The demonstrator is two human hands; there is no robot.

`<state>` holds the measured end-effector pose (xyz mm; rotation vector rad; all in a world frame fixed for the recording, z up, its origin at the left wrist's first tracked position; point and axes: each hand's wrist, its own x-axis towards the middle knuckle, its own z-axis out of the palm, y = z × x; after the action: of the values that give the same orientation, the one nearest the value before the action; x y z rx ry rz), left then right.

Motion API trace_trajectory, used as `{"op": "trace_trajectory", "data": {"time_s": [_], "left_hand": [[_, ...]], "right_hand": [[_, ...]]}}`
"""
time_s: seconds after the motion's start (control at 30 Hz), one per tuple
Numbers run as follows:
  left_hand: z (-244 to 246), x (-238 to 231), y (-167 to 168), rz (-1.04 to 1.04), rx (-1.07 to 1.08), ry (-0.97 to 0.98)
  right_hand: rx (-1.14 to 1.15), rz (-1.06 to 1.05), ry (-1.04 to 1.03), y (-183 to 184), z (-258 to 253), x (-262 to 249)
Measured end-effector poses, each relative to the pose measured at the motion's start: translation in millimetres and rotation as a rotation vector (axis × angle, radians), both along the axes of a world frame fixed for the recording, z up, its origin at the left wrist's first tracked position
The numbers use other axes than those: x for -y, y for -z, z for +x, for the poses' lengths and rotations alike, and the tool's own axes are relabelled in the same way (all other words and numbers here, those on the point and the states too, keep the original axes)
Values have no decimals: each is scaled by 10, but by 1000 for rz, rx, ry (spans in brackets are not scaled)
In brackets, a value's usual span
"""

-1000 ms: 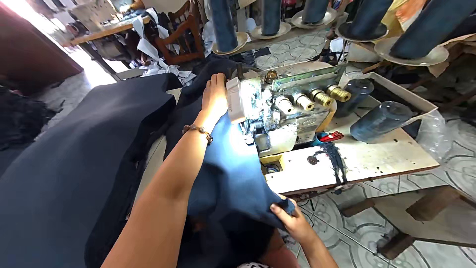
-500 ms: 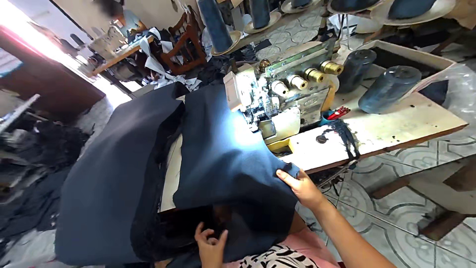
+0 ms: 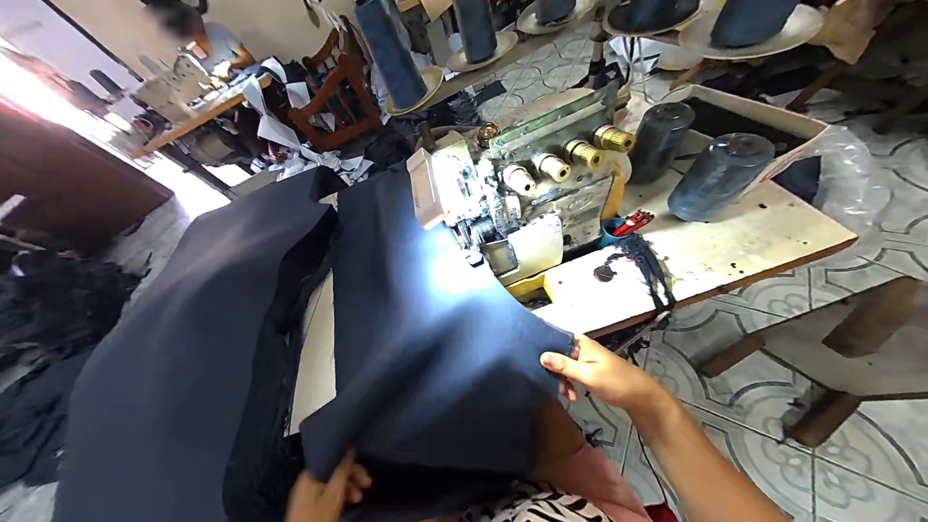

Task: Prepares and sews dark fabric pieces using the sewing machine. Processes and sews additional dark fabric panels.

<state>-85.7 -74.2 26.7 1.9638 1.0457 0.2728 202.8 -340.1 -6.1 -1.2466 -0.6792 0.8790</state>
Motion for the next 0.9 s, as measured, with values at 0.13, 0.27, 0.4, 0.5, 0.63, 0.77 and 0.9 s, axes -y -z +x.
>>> {"op": "trace_trajectory", "data": {"time_s": [0.13, 0.27, 0.4, 0.5, 0.63, 0.77, 0.9], "left_hand": [[377, -440, -959, 516, -134, 84], [1255, -1128, -1487, 651, -277, 124], [2178, -1319, -1714, 866, -155, 137], [2664, -1464, -1629, 950, 102, 248], [2520, -1455, -1357, 715, 85, 433], [1519, -672, -1001, 510, -742, 548], [1495, -638, -606, 354, -856, 676]], "right_hand": [[-305, 220, 60, -70, -68, -394], [-519, 316, 168, -207, -129, -825], [-495, 344, 120, -297, -73, -1112], [-226, 252, -27, -307, 19, -1098], [466, 41, 272, -166, 78, -824], [936, -11, 626, 232, 293, -562], [1062, -21, 730, 336, 357, -659]]}}
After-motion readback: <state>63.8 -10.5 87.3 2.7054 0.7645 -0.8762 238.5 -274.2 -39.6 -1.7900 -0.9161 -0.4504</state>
